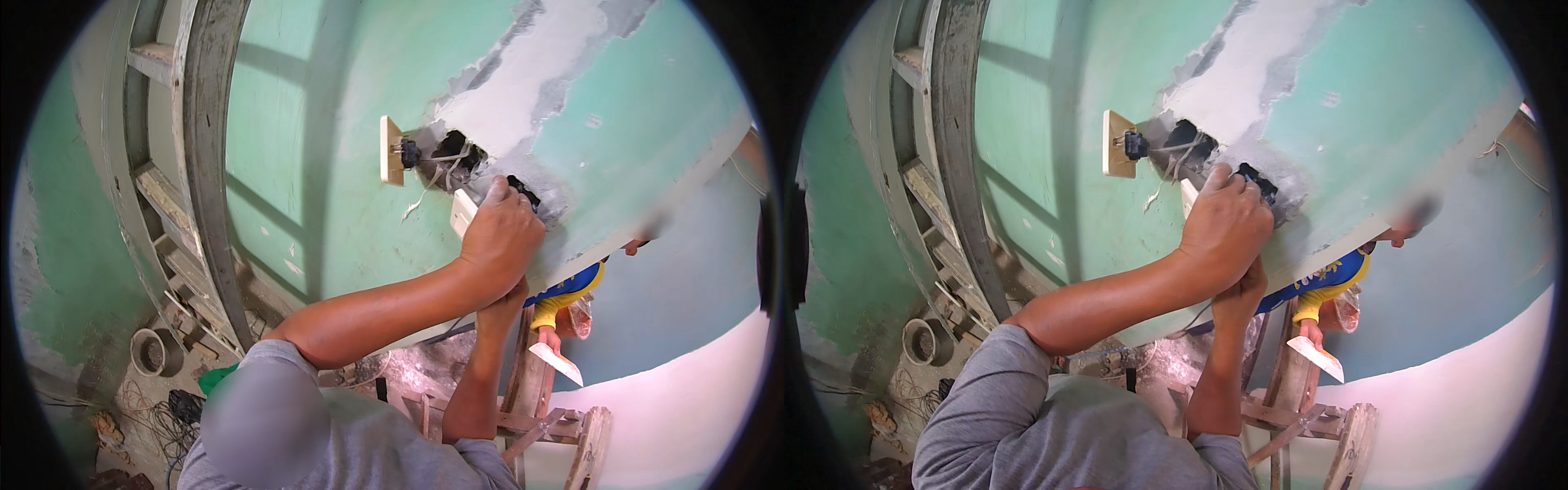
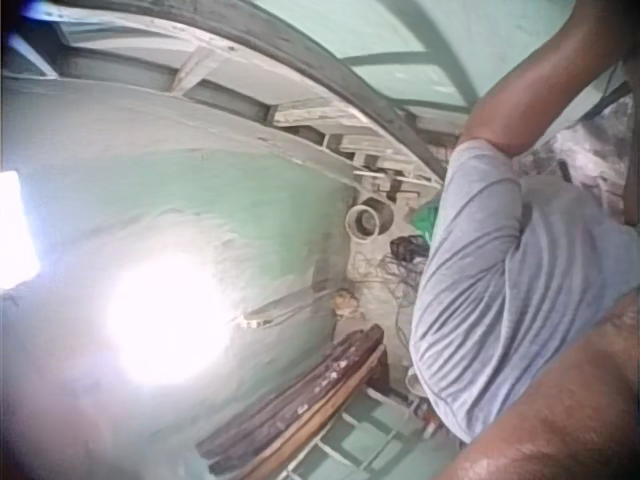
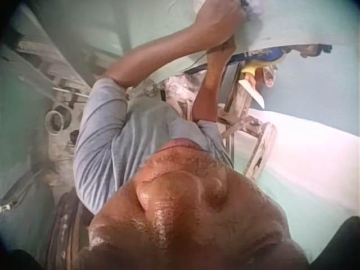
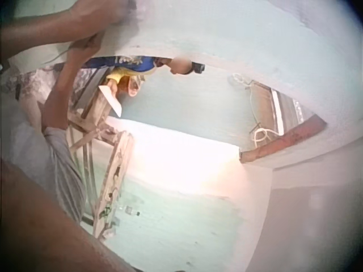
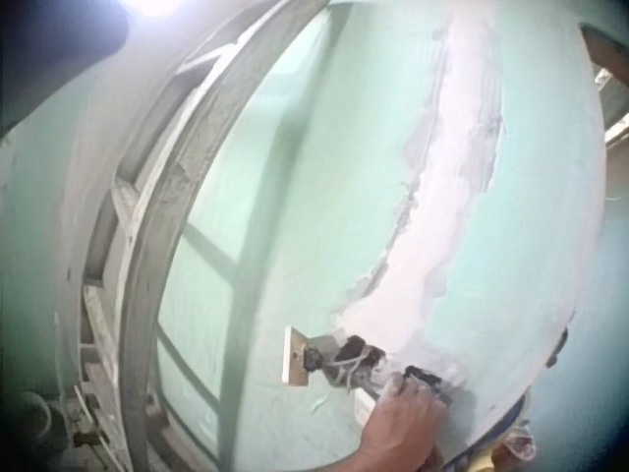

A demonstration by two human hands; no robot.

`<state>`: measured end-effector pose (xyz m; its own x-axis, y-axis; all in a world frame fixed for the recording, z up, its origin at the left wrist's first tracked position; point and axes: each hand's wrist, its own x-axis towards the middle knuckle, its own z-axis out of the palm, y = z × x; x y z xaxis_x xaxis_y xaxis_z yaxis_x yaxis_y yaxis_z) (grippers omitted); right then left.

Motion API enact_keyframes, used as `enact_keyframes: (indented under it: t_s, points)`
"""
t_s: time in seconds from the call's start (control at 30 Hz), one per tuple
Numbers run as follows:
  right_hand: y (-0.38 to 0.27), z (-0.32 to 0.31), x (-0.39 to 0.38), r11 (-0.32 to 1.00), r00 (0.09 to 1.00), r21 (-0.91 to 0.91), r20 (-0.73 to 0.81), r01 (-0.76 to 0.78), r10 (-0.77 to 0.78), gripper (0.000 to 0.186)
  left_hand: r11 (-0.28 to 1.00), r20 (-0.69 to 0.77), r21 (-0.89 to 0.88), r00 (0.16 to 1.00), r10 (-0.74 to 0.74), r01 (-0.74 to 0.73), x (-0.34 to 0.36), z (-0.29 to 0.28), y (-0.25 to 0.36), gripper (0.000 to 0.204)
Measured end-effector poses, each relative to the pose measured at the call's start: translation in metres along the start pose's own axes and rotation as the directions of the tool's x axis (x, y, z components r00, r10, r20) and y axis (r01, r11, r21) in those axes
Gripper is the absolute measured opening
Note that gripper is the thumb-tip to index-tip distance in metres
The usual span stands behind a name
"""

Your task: The person installs electrical switches into wall cutouts by connecting wires to terminals and securing the devices. Another person is visible in the background holding a putty knife and observing.

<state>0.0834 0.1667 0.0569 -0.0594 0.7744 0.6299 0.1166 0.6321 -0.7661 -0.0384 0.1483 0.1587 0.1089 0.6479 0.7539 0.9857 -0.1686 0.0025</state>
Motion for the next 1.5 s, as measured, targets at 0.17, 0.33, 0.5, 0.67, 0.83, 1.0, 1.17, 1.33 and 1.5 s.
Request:
enact_keyframes:
  t_s: [0.17,0.33,0.5,0.67,0.83,1.0,1.17,1.33,1.5]
  points:
    - [-0.002,-0.005,0.009,0.923,0.989,-0.363,-0.018,0.132,-0.149,0.029,0.999,0.014,-0.03,1.0,0.014,-0.014,0.001,-0.002,-0.004,0.015]
    - [0.018,-0.002,-0.008,0.865,0.974,-0.495,-0.141,0.086,-0.177,0.042,0.992,0.079,-0.11,0.995,0.066,-0.057,0.004,-0.01,-0.009,0.018]
    - [0.025,-0.022,-0.014,0.731,0.994,-0.681,-0.048,0.037,-0.095,0.067,0.986,0.083,-0.123,0.989,0.124,-0.114,0.005,0.0,-0.01,0.019]
    - [0.003,-0.014,-0.013,0.719,0.985,-0.683,0.003,0.129,-0.173,0.071,0.977,0.085,-0.145,0.982,0.171,-0.158,0.008,0.002,-0.016,0.02]
    - [-0.008,-0.025,0.008,0.817,0.998,-0.573,-0.051,-0.064,0.043,0.055,0.99,0.086,-0.079,0.988,0.127,-0.12,0.005,-0.005,-0.01,0.018]
    - [-0.005,-0.022,0.017,0.924,0.995,-0.373,-0.004,0.088,-0.097,0.042,0.982,0.04,-0.167,0.994,0.099,-0.091,-0.001,-0.001,-0.022,0.019]
    - [-0.005,0.004,0.015,0.92,0.984,-0.367,-0.049,0.14,-0.169,0.038,0.981,-0.019,-0.189,0.999,0.034,-0.037,-0.009,0.0,-0.024,0.017]
    - [0.001,-0.001,0.018,0.869,0.934,-0.371,-0.012,0.328,-0.358,0.042,0.998,0.073,-0.061,0.997,0.038,-0.034,0.003,-0.011,0.0,0.016]
    - [0.008,-0.015,0.027,0.875,0.958,-0.397,0.045,0.277,-0.283,0.041,0.995,0.191,0.084,0.981,0.03,-0.047,0.017,-0.022,0.019,0.014]
